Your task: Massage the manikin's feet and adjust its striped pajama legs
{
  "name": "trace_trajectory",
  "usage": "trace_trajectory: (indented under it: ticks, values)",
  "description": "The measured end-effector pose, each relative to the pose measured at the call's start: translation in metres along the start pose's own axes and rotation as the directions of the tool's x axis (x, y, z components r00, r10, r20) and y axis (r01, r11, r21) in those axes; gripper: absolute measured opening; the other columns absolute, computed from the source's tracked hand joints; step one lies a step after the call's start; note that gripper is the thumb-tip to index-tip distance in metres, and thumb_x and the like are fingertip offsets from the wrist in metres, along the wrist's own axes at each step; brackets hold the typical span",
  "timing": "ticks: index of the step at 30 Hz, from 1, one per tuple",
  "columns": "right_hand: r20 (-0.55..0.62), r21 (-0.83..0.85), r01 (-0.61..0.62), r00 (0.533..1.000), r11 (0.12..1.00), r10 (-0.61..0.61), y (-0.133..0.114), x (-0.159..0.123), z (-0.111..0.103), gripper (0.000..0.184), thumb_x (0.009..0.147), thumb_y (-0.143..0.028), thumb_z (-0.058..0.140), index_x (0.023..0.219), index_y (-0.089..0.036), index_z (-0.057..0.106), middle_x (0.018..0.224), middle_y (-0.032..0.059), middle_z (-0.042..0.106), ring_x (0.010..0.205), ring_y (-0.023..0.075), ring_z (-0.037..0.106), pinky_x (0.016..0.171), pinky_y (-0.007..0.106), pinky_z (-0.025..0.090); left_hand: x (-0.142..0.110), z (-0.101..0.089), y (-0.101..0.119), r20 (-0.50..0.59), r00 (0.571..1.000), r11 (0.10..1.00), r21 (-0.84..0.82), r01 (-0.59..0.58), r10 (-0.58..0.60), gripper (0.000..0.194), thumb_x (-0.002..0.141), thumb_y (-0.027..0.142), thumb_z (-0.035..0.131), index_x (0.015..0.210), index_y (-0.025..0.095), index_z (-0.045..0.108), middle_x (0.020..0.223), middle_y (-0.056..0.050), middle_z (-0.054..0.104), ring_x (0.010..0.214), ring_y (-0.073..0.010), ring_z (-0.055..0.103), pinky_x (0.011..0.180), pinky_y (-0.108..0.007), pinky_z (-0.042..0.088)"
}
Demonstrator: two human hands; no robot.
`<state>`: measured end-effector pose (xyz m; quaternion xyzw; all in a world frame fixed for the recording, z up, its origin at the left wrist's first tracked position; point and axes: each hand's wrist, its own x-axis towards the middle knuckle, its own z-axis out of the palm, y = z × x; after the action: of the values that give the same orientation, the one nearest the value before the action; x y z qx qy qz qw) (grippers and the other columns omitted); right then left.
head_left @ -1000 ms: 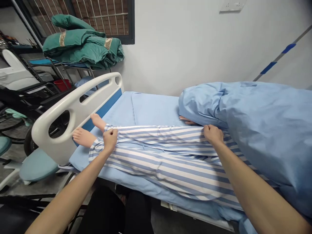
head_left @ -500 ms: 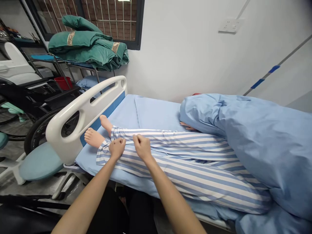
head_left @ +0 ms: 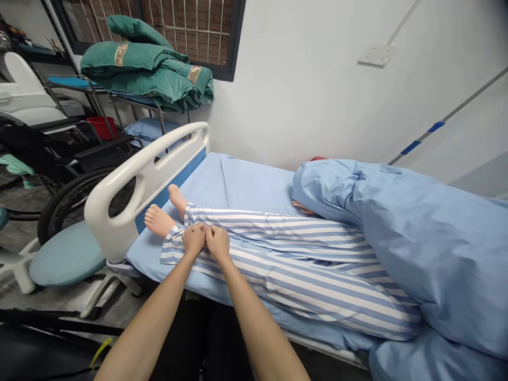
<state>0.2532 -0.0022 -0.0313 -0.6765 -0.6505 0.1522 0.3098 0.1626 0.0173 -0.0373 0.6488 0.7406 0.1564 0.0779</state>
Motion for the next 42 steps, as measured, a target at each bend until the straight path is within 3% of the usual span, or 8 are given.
trace_trajectory:
  ticks: [26,30,34,38,42]
  values:
    - [0.023,-0.015,-0.016,1.000,1.000,0.016,-0.001,0.001,0.003,0.039,0.092,-0.036,0.035,0.073,-0.020,0.065,0.074,0.0050,0.068,0.066,0.0163,0.055,0.058,0.026,0.027,0.004,0.003,-0.002,0.000,1.000,0.999,0.044,-0.028,0.028,0.033,0.089,0.035,0.036,0.079,0.022,0.064,0.081,-0.007,0.067,0.077,-0.0219,0.059,0.058,-0.028,0.028]
    - [-0.001,0.002,-0.014,1.000,1.000,0.014,-0.004,0.003,0.004,0.038,0.091,-0.035,0.036,0.068,-0.020,0.063,0.069,0.0038,0.066,0.062,0.0155,0.052,0.056,0.026,0.026,0.003,0.002,-0.002,0.018,0.999,0.998,0.041,-0.044,0.043,0.031,0.088,0.034,0.036,0.079,0.022,0.064,0.081,-0.007,0.068,0.077,-0.0218,0.059,0.059,-0.028,0.028]
    - [0.001,0.102,-0.013,1.000,0.995,0.013,-0.004,0.002,-0.009,0.036,0.087,-0.030,0.038,0.056,-0.019,0.054,0.057,0.0000,0.058,0.055,0.0127,0.046,0.053,0.024,0.024,0.000,-0.001,-0.003,0.004,0.998,0.998,0.009,-0.061,0.061,0.031,0.087,0.034,0.036,0.076,0.022,0.063,0.081,-0.007,0.068,0.076,-0.0223,0.058,0.059,-0.028,0.028]
    - [-0.070,0.214,0.035,0.997,0.976,-0.020,0.013,-0.006,-0.028,0.039,0.087,-0.029,0.036,0.050,-0.018,0.042,0.049,-0.0030,0.045,0.052,0.0108,0.038,0.053,0.024,0.023,0.002,-0.007,0.002,-0.032,0.999,0.990,-0.136,-0.029,0.025,0.026,0.080,0.032,0.043,0.063,0.020,0.057,0.070,-0.006,0.064,0.068,-0.0206,0.054,0.057,-0.028,0.026]
    - [-0.146,0.352,0.018,0.989,0.936,0.036,0.028,-0.011,-0.034,0.041,0.087,-0.034,0.036,0.050,-0.019,0.033,0.047,-0.0042,0.037,0.050,0.0103,0.034,0.052,0.025,0.022,0.004,-0.014,0.028,-0.048,0.998,0.925,-0.376,-0.057,0.042,0.030,0.077,0.032,0.044,0.051,0.018,0.042,0.053,0.000,0.049,0.058,-0.0143,0.044,0.056,-0.025,0.026]
